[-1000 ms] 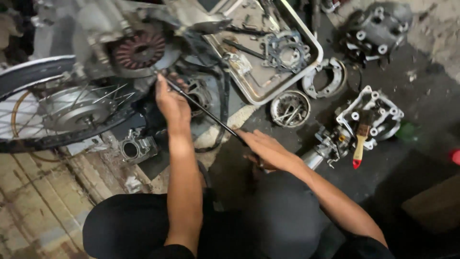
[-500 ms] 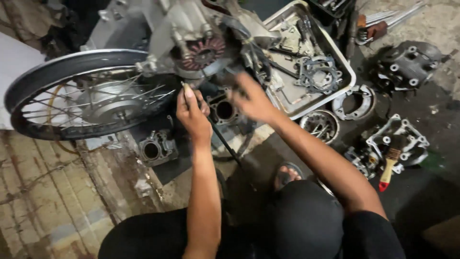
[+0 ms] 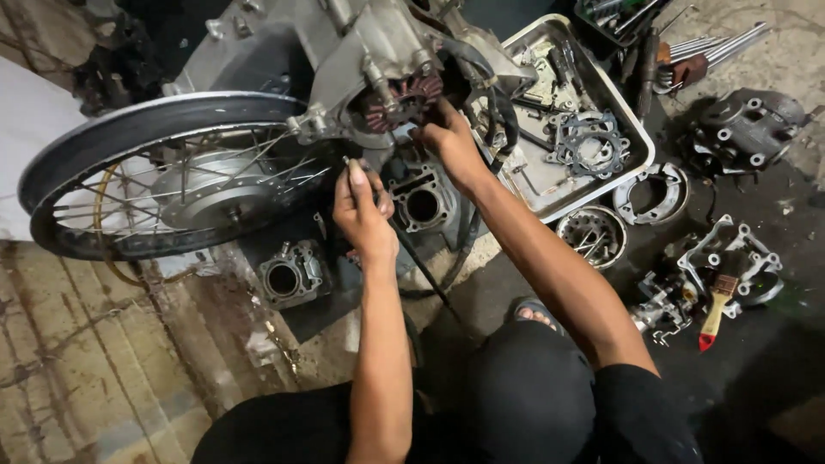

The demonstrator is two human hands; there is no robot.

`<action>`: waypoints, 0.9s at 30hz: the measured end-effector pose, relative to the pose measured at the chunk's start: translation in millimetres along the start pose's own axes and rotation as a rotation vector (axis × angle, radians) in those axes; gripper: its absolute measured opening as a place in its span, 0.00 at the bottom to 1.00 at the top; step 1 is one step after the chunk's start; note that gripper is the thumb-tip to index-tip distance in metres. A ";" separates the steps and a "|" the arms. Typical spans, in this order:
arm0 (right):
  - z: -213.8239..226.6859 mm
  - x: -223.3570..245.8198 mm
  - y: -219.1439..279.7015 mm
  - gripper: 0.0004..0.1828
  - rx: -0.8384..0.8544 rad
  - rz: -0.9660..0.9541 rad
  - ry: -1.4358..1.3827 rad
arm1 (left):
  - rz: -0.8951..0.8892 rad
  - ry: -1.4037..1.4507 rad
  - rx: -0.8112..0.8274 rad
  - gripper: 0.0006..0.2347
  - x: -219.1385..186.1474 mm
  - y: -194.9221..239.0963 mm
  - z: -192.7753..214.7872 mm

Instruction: The person works on a disassembled motorcycle engine, using a long metal rod to adjust internal components. They then pour liquid from a plastic bottle onto a brush and use it to clean the engine's stator area.

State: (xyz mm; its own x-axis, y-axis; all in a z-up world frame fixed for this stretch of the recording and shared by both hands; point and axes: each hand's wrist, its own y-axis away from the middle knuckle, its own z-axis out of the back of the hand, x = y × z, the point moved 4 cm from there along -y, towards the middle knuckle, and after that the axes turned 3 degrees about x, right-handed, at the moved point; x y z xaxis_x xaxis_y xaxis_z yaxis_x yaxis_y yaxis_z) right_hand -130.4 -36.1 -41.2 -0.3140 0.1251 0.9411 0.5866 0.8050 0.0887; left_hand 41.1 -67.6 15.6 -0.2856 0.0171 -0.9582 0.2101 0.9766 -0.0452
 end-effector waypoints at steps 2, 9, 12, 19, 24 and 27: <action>-3.2 1.7 -1.4 0.22 -0.020 0.015 0.003 | 0.003 0.020 -0.004 0.13 0.0 -0.9 -1.2; -6.1 -8.1 3.4 0.28 -0.081 0.060 0.069 | 0.052 0.073 -0.004 0.12 -0.3 3.4 4.3; -2.0 -22.4 -3.4 0.38 -0.053 0.039 -0.170 | 0.138 0.244 0.095 0.12 1.2 3.5 12.8; -6.2 -17.6 3.9 0.37 0.047 0.071 -0.024 | 0.116 0.244 0.108 0.13 -9.3 7.7 19.3; -7.3 -28.3 6.7 0.45 0.092 0.144 0.063 | 0.117 0.246 0.080 0.12 -18.3 4.5 26.5; -17.5 -14.7 23.6 0.33 -0.147 0.367 0.611 | 0.033 0.114 -0.011 0.13 -4.5 -1.4 36.5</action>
State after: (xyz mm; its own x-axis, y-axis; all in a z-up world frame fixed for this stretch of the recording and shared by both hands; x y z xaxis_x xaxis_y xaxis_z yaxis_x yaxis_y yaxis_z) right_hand -98.9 -29.1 -47.2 0.3705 -0.0085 0.9288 0.6817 0.6817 -0.2657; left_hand 76.2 -76.9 9.6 -0.3834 0.0729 -0.9207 0.2107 0.9775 -0.0104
